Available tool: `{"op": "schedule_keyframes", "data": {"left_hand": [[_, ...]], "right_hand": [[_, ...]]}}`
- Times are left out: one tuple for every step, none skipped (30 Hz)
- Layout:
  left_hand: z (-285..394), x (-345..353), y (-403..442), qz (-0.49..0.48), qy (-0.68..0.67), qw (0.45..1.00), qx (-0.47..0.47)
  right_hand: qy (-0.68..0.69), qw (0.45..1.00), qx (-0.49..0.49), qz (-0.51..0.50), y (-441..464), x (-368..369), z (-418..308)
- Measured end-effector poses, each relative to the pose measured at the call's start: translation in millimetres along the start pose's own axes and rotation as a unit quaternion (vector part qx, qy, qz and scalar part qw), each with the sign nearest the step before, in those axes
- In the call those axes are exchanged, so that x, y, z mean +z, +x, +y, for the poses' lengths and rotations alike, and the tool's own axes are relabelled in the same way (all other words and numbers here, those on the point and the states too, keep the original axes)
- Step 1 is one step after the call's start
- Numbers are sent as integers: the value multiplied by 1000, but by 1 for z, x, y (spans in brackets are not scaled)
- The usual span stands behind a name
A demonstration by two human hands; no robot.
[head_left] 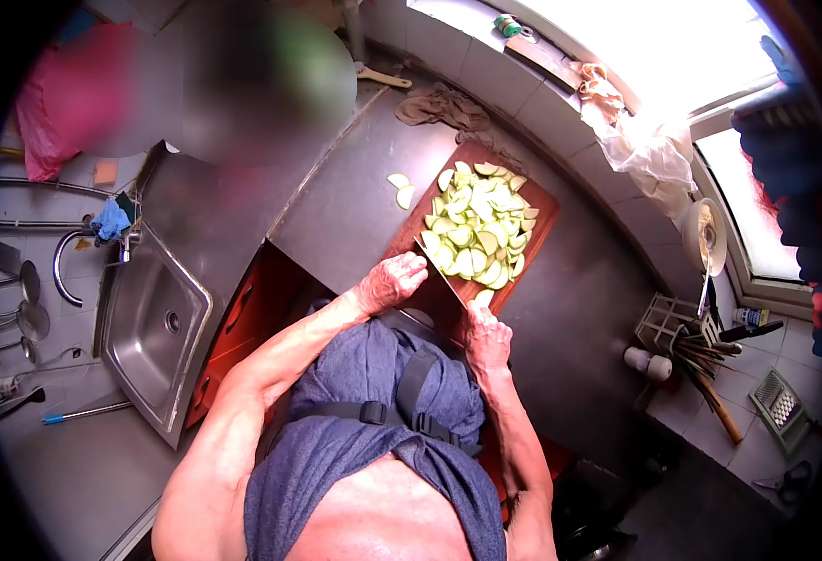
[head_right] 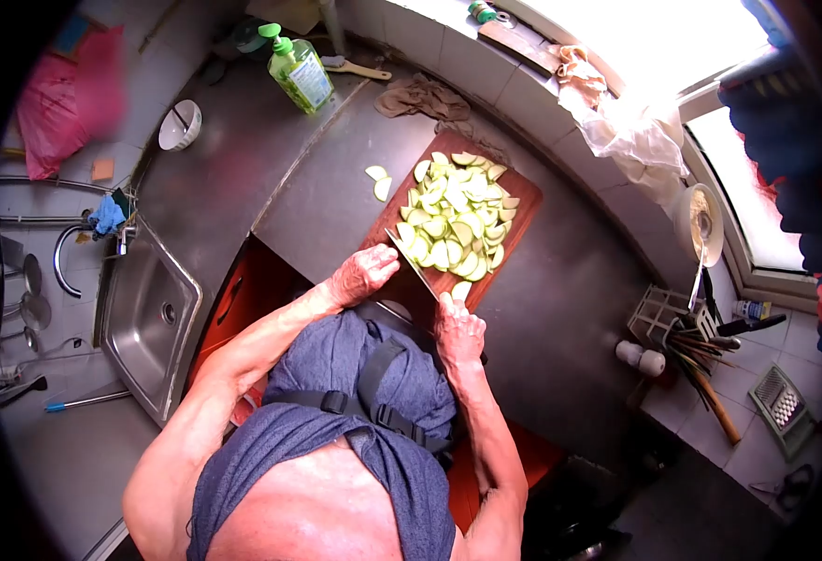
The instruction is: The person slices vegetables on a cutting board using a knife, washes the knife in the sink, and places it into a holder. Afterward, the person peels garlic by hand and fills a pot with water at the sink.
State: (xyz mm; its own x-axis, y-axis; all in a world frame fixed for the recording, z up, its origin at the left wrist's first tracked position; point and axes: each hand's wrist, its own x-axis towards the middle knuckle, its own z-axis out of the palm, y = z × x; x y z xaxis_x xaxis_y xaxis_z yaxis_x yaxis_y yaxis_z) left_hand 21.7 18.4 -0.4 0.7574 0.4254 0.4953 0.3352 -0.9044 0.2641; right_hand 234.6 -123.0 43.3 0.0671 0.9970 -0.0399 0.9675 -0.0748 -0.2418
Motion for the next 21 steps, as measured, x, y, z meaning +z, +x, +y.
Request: {"op": "schedule_keyframes", "data": {"left_hand": [[-1, -1, 0, -24, -5, 1000, -7], [1, -3, -4, -51, -14, 998, -15], [1, -3, -7, -101, -9, 995, -27], [-1, -2, -7, -101, -9, 995, -26], [-2, 0, -8, -92, -17, 995, -19], [-1, 1, -9, -84, -28, 996, -11], [3, -4, -7, -88, -7, 996, -27], [3, -4, -4, -86, -8, 996, -24], [4, -3, -2, -52, -7, 999, -12], [2, -4, -2, -18, -3, 1000, -3], [2, -4, -4, -26, -2, 1000, -4], [1, -2, -6, -27, 0, 1000, -6], [0, 0, -7, -44, -5, 999, -13], [0, 3, -9, -62, -13, 998, -20], [-1, 1, -7, -45, 0, 999, 2], [0, -1, -11, -80, -4, 997, -12], [0, -1, -7, -56, -9, 998, -13], [3, -3, -4, -33, -13, 999, -17], [1, -3, -2, -31, -10, 999, -18], [1, -3, -4, -31, -2, 999, -14], [2, -4, -6, -33, 3, 999, -8]], "right_hand": [[-8, 1000, 4, -4, 1, -3, -4], [-14, 1000, 11, -12, -2, -7, -8], [-13, 1000, 11, -13, -2, -12, -12], [12, 1000, -1, -2, -2, -17, -14], [37, 999, -12, 9, -3, -20, -14], [36, 999, -7, 7, -5, -14, -10], [26, 1000, -5, 3, -4, -4, -4], [15, 1000, -5, 1, -3, 3, 2], [13, 1000, -5, 1, -1, 1, 2], [14, 1000, -10, 2, 2, -1, 1], [6, 1000, -3, -8, 0, -3, -2], [-2, 1000, 5, -16, 0, -8, -6], [20, 1000, -4, -6, 0, -18, -11], [20, 1000, -5, -8, 1, -16, -11], [11, 1000, -6, -9, 0, -12, -9], [0, 1000, -6, -8, -2, -8, -7], [-3, 1000, -8, -8, 0, -1, -1], [-5, 1000, -9, -7, 1, -4, 0], [-14, 1000, -3, -20, 3, -5, -2], [-21, 999, 4, -35, 2, -6, -4], [1, 1000, 4, -20, 1, -8, -6]]}}
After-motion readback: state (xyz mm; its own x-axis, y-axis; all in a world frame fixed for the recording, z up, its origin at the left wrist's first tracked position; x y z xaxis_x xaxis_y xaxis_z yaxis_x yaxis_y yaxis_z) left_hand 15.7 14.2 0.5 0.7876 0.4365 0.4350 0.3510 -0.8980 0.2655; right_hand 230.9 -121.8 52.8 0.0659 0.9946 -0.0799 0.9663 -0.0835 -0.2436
